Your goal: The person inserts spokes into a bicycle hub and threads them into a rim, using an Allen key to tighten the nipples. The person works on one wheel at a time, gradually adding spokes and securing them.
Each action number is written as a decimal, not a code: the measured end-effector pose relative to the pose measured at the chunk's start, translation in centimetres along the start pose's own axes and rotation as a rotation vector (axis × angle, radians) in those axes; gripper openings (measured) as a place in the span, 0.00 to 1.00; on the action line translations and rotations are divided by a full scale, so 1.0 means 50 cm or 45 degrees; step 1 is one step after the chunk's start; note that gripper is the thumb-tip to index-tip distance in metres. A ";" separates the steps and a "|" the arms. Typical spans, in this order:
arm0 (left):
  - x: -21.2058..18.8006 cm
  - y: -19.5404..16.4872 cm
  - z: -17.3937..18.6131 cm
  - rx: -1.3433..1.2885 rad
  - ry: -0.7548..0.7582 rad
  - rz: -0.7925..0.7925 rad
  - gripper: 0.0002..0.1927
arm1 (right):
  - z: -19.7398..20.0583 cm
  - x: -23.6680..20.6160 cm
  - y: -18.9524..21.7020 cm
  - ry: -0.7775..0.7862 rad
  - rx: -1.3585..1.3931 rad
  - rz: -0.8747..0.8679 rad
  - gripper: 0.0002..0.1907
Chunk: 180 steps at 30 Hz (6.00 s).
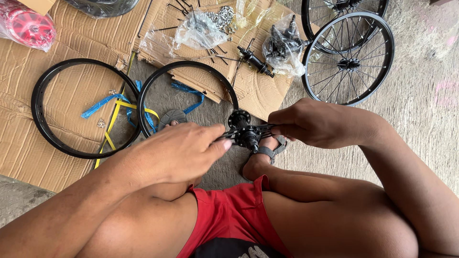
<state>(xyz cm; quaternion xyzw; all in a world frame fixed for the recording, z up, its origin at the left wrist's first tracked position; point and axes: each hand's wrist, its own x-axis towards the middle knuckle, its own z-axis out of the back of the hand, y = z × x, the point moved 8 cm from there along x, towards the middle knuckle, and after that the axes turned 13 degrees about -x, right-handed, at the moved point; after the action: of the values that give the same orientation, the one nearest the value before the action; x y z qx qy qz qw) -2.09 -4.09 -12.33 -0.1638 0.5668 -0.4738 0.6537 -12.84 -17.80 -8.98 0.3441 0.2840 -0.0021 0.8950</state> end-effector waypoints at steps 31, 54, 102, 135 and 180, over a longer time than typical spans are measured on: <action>0.012 -0.041 -0.019 -0.149 0.176 -0.114 0.15 | -0.009 0.000 0.037 0.168 0.057 -0.140 0.15; -0.002 -0.037 -0.019 -0.042 0.343 -0.011 0.16 | -0.052 0.025 0.047 0.288 0.277 0.040 0.17; -0.081 -0.156 0.106 0.982 -0.869 -0.612 0.06 | 0.064 -0.036 0.078 -0.885 -1.110 0.047 0.08; -0.120 -0.163 0.178 -0.090 -1.006 -1.022 0.23 | 0.100 -0.014 0.093 -0.975 -1.080 0.078 0.37; -0.008 0.161 0.099 -0.275 -1.055 -0.579 0.29 | -0.256 0.528 -0.539 -0.202 -0.815 -0.593 0.21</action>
<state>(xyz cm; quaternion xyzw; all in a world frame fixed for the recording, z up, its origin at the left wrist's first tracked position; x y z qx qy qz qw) 5.87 -1.35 -16.63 -0.5256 0.2545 -0.4379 0.6835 -2.55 -25.42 -46.72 -0.0268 0.2706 -0.1426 0.9517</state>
